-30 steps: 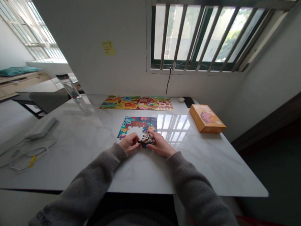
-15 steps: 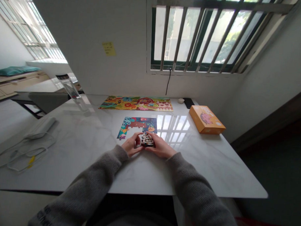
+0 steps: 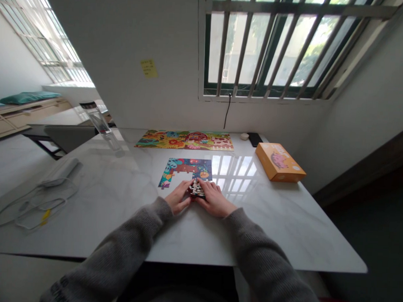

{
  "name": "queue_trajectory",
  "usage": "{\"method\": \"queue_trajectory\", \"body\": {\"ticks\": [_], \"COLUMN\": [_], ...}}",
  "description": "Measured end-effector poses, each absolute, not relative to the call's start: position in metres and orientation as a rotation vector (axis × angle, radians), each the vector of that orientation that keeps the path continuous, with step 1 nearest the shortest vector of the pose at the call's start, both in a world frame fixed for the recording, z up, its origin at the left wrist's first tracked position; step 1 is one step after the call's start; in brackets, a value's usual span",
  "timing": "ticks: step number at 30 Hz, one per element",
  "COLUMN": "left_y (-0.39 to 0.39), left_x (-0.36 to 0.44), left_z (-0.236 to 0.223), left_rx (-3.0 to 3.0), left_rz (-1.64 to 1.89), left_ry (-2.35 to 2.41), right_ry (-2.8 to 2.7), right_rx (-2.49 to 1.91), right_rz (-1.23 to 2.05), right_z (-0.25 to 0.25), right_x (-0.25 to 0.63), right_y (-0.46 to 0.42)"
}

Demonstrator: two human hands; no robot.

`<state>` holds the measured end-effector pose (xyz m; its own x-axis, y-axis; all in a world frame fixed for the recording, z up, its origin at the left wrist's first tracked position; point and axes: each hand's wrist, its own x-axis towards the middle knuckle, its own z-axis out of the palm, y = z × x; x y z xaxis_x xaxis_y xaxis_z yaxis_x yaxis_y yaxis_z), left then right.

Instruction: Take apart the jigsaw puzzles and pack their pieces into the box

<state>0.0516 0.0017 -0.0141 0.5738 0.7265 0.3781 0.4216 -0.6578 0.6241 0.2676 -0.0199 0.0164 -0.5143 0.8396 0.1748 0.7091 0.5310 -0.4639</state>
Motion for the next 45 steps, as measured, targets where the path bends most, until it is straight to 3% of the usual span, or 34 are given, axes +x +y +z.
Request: {"method": "queue_trajectory", "body": {"ticks": [8,15,21,26,33,45], "left_y": [-0.001,0.036,0.100,0.131,0.122,0.114], "left_x": [0.049,0.016,-0.006,-0.003,0.015,0.014], "left_z": [-0.010,0.023,0.028,0.023,0.027,0.028], "left_rx": [2.280,2.471,2.719,2.803,2.917,2.904], "left_rz": [0.860,0.927,0.485,0.124,-0.074,-0.047], "left_ry": [0.879,1.045,1.386,1.329,1.383,1.460], "right_ry": [-2.384,-2.340,-2.331,-2.332,-2.319,-2.316], "right_rx": [-1.276,-1.250,-1.268,-1.237,-1.233,-1.226], "right_rz": [0.526,0.572,0.581,0.567,0.552,0.544], "right_z": [0.015,0.017,0.020,0.018,0.016,0.011], "right_x": [0.268,0.269,0.268,0.270,0.269,0.271], "right_y": [-0.020,-0.019,-0.018,-0.017,-0.016,-0.013]}}
